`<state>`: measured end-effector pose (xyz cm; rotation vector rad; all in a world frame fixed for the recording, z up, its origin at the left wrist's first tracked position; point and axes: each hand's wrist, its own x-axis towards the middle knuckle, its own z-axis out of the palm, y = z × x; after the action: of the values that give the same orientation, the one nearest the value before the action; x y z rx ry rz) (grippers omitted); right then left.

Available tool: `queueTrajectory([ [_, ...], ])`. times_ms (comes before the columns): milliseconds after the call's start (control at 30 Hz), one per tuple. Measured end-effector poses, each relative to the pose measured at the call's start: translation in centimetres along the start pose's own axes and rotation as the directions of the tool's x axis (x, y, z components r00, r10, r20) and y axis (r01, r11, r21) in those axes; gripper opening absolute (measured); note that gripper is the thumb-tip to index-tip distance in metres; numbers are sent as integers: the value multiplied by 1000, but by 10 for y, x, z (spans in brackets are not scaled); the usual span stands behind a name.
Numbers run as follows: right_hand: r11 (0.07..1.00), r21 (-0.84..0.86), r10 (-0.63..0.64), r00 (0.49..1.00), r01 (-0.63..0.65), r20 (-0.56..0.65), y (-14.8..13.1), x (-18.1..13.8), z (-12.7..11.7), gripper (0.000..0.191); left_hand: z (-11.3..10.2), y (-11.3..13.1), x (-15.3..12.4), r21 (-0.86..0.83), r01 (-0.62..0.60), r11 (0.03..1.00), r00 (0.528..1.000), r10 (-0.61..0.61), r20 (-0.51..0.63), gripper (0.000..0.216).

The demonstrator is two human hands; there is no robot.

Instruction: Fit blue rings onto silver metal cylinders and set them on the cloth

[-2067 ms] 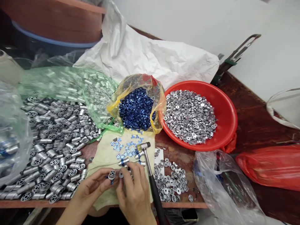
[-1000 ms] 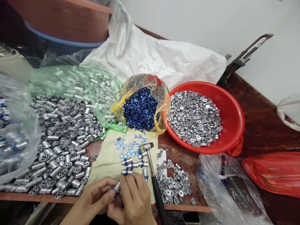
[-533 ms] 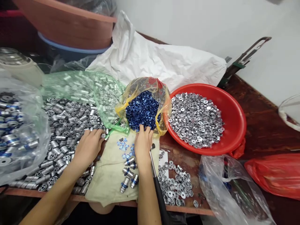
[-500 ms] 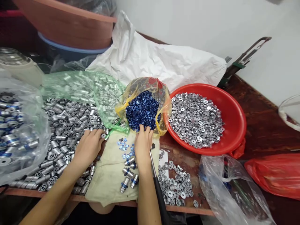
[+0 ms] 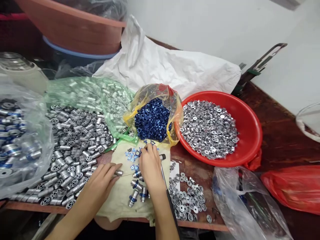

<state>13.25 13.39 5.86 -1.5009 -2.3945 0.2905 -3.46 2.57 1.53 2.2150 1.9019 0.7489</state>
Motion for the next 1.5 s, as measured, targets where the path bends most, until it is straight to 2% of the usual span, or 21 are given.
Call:
queueTrajectory([
  [167, 1000, 16, 27, 997, -26, -74, 3, 7, 4, 19, -3, -7, 0, -130, -12, 991, 998, 4, -61, 14],
  [267, 999, 49, 17, 992, -11, -122, -2, -3, -3, 17, -7, -3, -5, -202, -11, 979, 995, -9, -98, 15],
  [367, 998, 68, 11, 988, 0, -155, -7, -16, -10, 14, -9, 3, -10, -302, 7, 953, 992, -46, -121, 17],
  [467, 998, 47, 41, 987, -34, -157, -6, -11, -3, 12, -9, 6, -12, -385, 40, 922, 987, -97, -129, 19],
  [567, 997, 29, 74, 986, -70, -152, -2, 9, 11, 16, -12, 7, -13, -384, 40, 923, 983, -104, -149, 23],
  [700, 996, 73, 72, 981, -60, -178, -3, 16, 11, 19, -13, 9, -13, -230, -20, 973, 977, -30, -213, 21],
  [800, 990, 143, 45, 979, -17, -197, -10, -5, -3, 16, -7, 14, -10, -178, -24, 984, 989, -3, -148, 16],
  [867, 965, 263, 35, 980, 18, -196, -15, -26, -11, 15, -1, 17, -7, -206, -24, 978, 993, 0, -115, 18],
  [967, 865, 498, 27, 986, 58, -162, -22, -57, -16, 26, 5, 22, -6, -270, -22, 963, 992, -13, -127, 19],
  [1033, 814, 574, -1, 989, 87, -148, -27, -74, -17, 31, 6, 24, -8, -314, -23, 949, 988, -27, -155, 20],
  [1167, 785, 591, -96, 980, 183, -176, -33, -98, -14, 41, 2, 28, -15, -375, -46, 926, 982, -27, -189, 21],
  [1300, 799, 563, -110, 972, 211, -209, -31, -109, -6, 44, -4, 33, -23, -343, -39, 939, 994, 0, -113, 37],
  [1400, 818, 546, -68, 974, 180, -218, -30, -114, -1, 45, -8, 32, -28, -296, -104, 950, 993, 83, -83, 55],
  [1500, 786, 614, 22, 989, 73, -146, -35, -118, 1, 40, -9, 29, -33, -300, -168, 939, 985, 169, -22, 67],
])
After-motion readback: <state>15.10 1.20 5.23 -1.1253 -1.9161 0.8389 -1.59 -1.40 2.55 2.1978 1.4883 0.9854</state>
